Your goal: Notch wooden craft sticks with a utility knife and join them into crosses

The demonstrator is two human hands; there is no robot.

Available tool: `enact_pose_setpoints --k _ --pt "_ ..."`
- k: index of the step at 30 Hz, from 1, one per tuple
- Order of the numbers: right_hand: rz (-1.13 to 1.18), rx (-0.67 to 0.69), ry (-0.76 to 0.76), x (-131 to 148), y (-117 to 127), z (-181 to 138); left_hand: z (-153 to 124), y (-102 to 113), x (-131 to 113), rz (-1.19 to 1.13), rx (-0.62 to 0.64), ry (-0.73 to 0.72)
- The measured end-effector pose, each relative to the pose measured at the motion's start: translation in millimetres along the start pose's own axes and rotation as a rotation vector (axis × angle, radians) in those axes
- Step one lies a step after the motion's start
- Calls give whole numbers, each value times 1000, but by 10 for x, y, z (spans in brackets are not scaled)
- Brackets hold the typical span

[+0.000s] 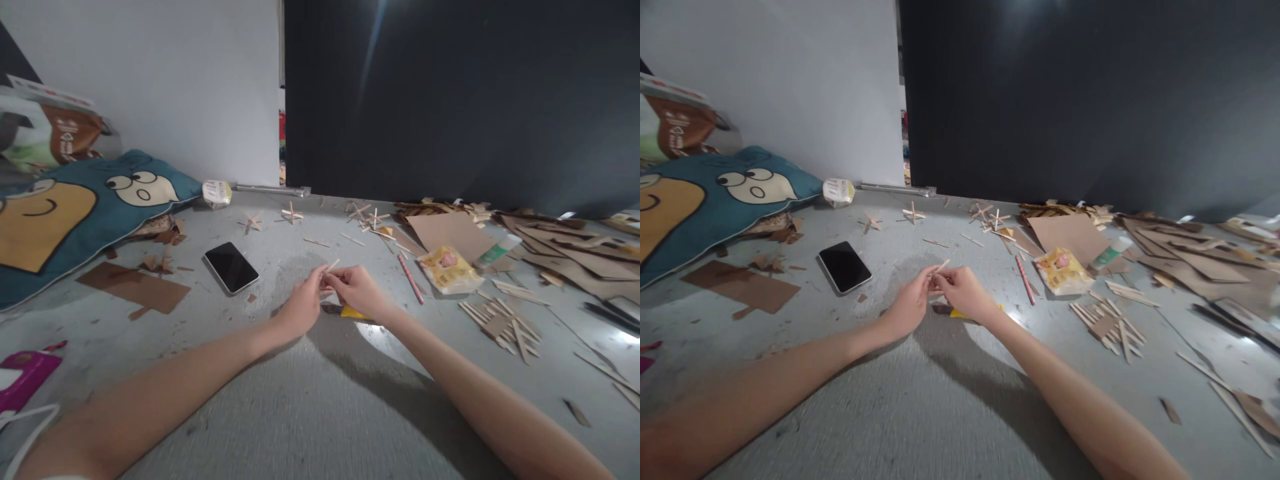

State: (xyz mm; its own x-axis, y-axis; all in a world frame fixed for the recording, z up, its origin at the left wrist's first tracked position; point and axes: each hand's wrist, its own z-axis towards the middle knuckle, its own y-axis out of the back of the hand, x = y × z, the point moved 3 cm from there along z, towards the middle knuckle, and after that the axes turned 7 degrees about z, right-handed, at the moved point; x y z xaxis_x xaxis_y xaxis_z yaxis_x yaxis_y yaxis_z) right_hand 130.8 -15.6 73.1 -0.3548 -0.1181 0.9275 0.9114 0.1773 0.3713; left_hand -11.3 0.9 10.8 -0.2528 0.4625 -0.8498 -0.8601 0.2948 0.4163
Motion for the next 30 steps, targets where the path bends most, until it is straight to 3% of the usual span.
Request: enact_pose_setpoints --k 4,12,18,23,30 --pt "32 29 -83 -32 1 -21 22 11 29 -42 -33 13" --pt "513 -8 -253 -234 -206 -8 24 71 -49 27 -47 40" --pt "496 24 -280 -255 -184 -6 8 45 -124 77 46 -63" --pt "525 24 -282 -266 -209 12 -2 70 -149 147 5 2" --pt "526 48 -273 -299 -233 16 -11 48 -108 233 47 -91"
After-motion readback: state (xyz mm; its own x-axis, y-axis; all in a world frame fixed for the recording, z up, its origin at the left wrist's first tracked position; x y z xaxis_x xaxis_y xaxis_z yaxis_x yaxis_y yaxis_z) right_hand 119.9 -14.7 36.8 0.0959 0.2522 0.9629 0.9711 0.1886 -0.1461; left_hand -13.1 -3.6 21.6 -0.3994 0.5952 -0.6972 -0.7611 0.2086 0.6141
